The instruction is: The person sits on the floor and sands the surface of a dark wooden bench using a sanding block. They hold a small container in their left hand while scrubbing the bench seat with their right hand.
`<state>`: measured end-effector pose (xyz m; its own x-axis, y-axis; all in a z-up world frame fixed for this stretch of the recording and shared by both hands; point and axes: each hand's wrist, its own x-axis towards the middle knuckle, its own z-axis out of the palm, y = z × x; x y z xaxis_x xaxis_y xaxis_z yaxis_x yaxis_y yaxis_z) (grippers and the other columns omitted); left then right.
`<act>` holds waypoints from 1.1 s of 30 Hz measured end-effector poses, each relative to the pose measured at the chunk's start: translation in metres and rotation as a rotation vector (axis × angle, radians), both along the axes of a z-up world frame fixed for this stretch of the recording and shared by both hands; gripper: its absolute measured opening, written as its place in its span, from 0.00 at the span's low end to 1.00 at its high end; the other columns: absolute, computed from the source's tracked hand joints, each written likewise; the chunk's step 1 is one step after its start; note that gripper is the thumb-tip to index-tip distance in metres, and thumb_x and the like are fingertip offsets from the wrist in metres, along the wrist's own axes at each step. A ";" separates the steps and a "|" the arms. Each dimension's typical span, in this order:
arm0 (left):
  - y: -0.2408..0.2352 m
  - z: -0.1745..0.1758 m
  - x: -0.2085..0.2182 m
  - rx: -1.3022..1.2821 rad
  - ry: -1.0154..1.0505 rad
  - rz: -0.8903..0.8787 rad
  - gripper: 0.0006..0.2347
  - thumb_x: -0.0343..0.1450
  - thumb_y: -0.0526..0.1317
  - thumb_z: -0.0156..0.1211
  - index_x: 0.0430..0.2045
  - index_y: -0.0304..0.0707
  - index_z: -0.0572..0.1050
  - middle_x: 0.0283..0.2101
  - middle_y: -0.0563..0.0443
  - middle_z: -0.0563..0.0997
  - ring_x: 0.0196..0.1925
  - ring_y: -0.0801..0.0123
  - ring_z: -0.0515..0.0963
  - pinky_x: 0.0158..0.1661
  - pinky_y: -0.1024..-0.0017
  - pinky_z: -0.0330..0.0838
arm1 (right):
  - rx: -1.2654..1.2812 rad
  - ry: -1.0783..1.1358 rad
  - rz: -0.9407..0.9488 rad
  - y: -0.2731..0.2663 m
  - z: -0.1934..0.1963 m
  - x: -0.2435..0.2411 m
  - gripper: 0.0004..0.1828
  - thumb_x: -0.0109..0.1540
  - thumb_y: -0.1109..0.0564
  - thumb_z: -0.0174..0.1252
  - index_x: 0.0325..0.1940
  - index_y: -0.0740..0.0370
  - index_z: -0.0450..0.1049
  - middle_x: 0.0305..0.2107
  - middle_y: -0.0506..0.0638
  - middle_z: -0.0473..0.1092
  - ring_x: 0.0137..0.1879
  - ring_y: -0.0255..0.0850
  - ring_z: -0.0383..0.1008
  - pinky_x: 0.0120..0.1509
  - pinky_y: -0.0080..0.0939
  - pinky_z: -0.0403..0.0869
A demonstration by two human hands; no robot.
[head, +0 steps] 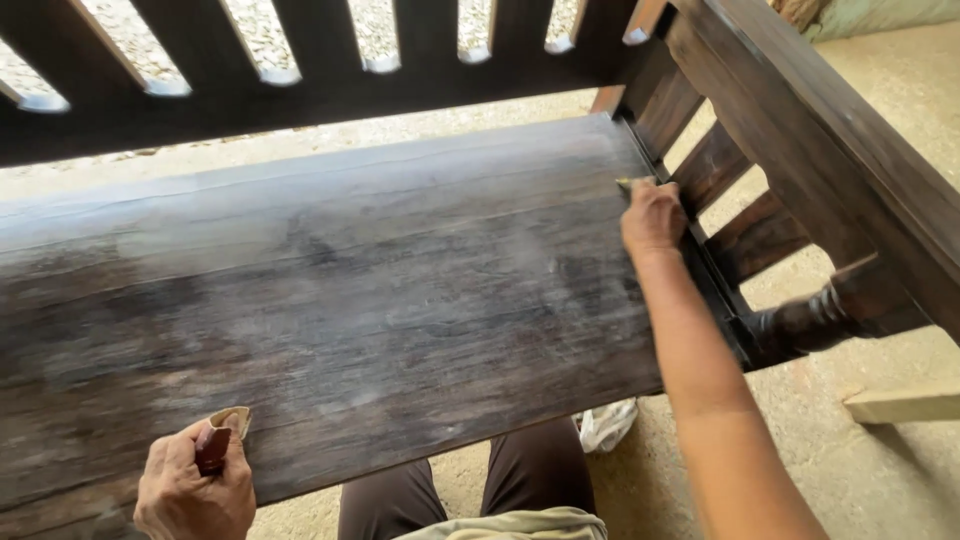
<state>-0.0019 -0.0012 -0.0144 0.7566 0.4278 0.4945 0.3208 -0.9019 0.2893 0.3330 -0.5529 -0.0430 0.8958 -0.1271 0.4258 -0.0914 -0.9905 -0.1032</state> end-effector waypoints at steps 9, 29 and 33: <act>-0.007 0.015 0.004 -0.030 -0.101 -0.022 0.06 0.75 0.42 0.72 0.37 0.43 0.81 0.39 0.51 0.83 0.39 0.60 0.83 0.41 0.67 0.76 | -0.080 0.043 0.036 0.074 -0.015 -0.001 0.13 0.63 0.63 0.48 0.41 0.68 0.79 0.44 0.65 0.75 0.53 0.59 0.72 0.59 0.54 0.74; -0.013 0.038 0.004 -0.045 -0.105 -0.070 0.07 0.70 0.39 0.71 0.38 0.43 0.81 0.37 0.48 0.82 0.39 0.54 0.82 0.44 0.60 0.75 | -0.002 -0.187 0.154 0.030 0.004 -0.020 0.13 0.63 0.64 0.47 0.45 0.64 0.77 0.43 0.63 0.75 0.49 0.63 0.73 0.51 0.58 0.74; 0.026 -0.016 0.006 -0.111 -0.122 -0.260 0.05 0.71 0.37 0.69 0.35 0.38 0.79 0.34 0.42 0.80 0.37 0.56 0.81 0.43 0.66 0.76 | -0.022 -0.129 0.287 0.090 -0.003 -0.025 0.07 0.59 0.64 0.48 0.34 0.64 0.74 0.37 0.64 0.72 0.47 0.60 0.72 0.52 0.58 0.72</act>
